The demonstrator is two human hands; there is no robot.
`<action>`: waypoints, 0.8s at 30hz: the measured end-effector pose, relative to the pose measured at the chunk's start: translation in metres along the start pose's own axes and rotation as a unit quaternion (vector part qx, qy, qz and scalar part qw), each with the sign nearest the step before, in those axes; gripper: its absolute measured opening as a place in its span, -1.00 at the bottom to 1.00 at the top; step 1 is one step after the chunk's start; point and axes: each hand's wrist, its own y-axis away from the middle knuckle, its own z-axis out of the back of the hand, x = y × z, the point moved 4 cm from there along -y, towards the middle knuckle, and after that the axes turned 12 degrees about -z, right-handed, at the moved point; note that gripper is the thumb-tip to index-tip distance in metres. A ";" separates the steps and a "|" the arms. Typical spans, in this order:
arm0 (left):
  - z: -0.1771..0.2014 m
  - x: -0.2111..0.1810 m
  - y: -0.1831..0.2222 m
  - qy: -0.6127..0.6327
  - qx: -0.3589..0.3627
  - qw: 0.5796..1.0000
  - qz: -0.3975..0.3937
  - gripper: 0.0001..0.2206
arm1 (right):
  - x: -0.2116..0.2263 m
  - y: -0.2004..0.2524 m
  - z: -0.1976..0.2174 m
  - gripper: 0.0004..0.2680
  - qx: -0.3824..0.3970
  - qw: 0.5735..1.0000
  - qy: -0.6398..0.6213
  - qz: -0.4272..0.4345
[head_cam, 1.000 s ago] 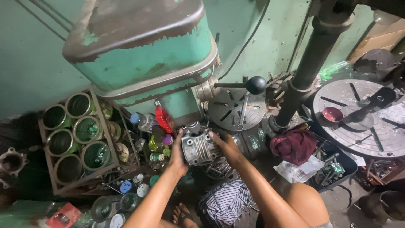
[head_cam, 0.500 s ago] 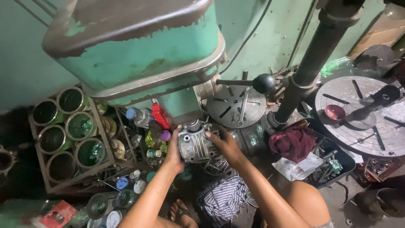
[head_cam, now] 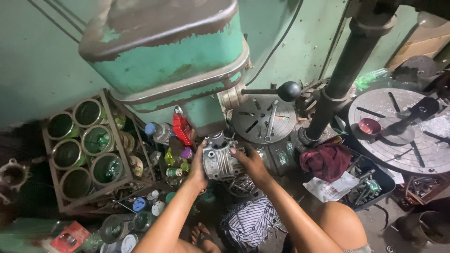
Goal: Inspecting and assembling parts of a motorcycle engine cylinder head.
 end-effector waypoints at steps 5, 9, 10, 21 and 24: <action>-0.006 0.010 0.017 -0.021 0.013 0.999 0.028 -0.28 | -0.046 -0.020 0.005 -0.24 -0.050 0.990 -0.038 -0.124; 0.005 0.028 0.033 -0.259 -0.005 0.965 0.044 -0.17 | -0.107 -0.037 0.027 -0.30 -0.084 0.988 -0.026 -0.129; 0.011 0.032 0.029 -0.265 -0.035 0.963 0.013 -0.14 | -0.098 -0.027 0.025 -0.36 -0.095 0.988 0.032 -0.119; 0.024 0.087 0.077 -0.325 0.016 0.942 -0.086 -0.26 | -0.090 0.033 0.034 -0.43 -0.090 0.937 0.312 -0.125; 0.037 0.084 0.088 -0.142 -0.002 0.990 -0.011 -0.36 | -0.071 0.041 0.036 -0.53 -0.076 0.938 0.331 -0.065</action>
